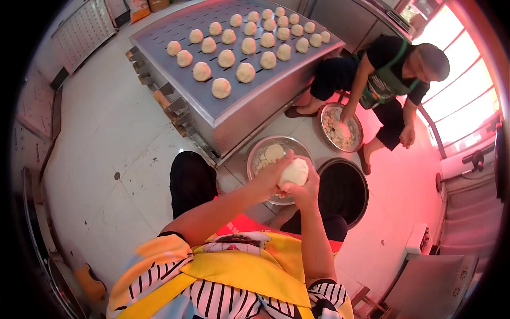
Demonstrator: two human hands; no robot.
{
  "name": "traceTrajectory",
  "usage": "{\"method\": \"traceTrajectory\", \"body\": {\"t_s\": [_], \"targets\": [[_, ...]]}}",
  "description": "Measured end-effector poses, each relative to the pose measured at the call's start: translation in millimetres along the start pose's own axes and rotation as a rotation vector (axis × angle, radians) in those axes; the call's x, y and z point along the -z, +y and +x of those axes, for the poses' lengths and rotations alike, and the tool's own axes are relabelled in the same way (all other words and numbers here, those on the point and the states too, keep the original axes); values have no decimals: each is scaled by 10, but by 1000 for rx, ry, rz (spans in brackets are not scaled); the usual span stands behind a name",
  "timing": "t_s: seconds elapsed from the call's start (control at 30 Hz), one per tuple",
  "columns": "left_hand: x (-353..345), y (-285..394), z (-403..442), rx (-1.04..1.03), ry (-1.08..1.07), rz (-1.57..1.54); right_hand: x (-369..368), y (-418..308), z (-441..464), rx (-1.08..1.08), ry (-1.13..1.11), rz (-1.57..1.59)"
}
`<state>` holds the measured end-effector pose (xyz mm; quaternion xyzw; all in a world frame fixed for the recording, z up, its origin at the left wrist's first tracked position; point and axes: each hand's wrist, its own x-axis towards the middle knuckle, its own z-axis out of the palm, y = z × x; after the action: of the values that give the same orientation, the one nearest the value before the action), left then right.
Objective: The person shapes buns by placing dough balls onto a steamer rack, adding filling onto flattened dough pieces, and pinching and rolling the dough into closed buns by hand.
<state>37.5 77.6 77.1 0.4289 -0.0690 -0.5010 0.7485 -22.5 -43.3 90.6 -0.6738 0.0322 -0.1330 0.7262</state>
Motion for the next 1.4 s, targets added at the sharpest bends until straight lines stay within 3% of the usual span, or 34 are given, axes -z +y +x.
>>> {"method": "traceTrajectory", "body": {"t_s": [0.03,0.13,0.17,0.23,0.27,0.33,0.37,0.47,0.57,0.63,0.67,0.7,0.77,0.8,0.87,0.9,1.0,1.1,1.17,1.2,1.3,1.4], "targets": [[-21,7,-27,-4,31,-78,7,7,-7,-84,10,-2],[-87,-11,-70,-24,83,-290,-94,111,-12,63,162,-326],[-62,-1,-89,-99,69,-197,-129,105,-13,96,205,-424],[-30,9,-106,-247,40,-22,-121,15,12,151,61,-176],[-31,47,-92,-171,41,-66,-120,-32,36,180,-12,-53],[-61,88,-98,0,42,-157,-135,-92,5,-33,15,-58],[-42,46,-84,-29,58,-161,-140,-105,-19,-138,35,-58],[-27,-38,-19,-115,106,-175,-163,99,-15,129,175,-453],[-69,-3,-135,-104,110,-175,-266,-166,24,168,102,-22],[25,56,-140,14,-2,-132,-211,-110,23,16,11,-65],[27,26,-120,30,95,-83,-147,-80,-42,-71,0,-86],[-73,-52,-71,-97,263,-142,-163,-50,-75,-57,58,-153],[-37,-87,-198,-235,35,-70,-221,102,-104,170,153,-355],[36,-63,-178,-150,-114,-265,-235,88,-90,345,211,-466],[-210,33,-294,-130,190,-180,-194,18,-57,407,176,-489],[-196,42,-277,-115,231,-173,-175,-15,-77,302,107,-331],[42,-35,-180,-50,79,-41,-88,-70,-148,-45,-33,48],[-98,-61,-111,-60,209,-39,-105,207,-145,355,251,-482],[-396,-34,-159,-75,308,-90,-10,-8,-226,388,225,-449],[-452,-8,-150,-61,269,-136,47,-78,-262,407,201,-431],[-152,-34,-11,50,-348,-294,180,-13,-289,194,94,-153],[-589,-142,-6,-22,247,-55,228,127,-291,312,229,-406]]}}
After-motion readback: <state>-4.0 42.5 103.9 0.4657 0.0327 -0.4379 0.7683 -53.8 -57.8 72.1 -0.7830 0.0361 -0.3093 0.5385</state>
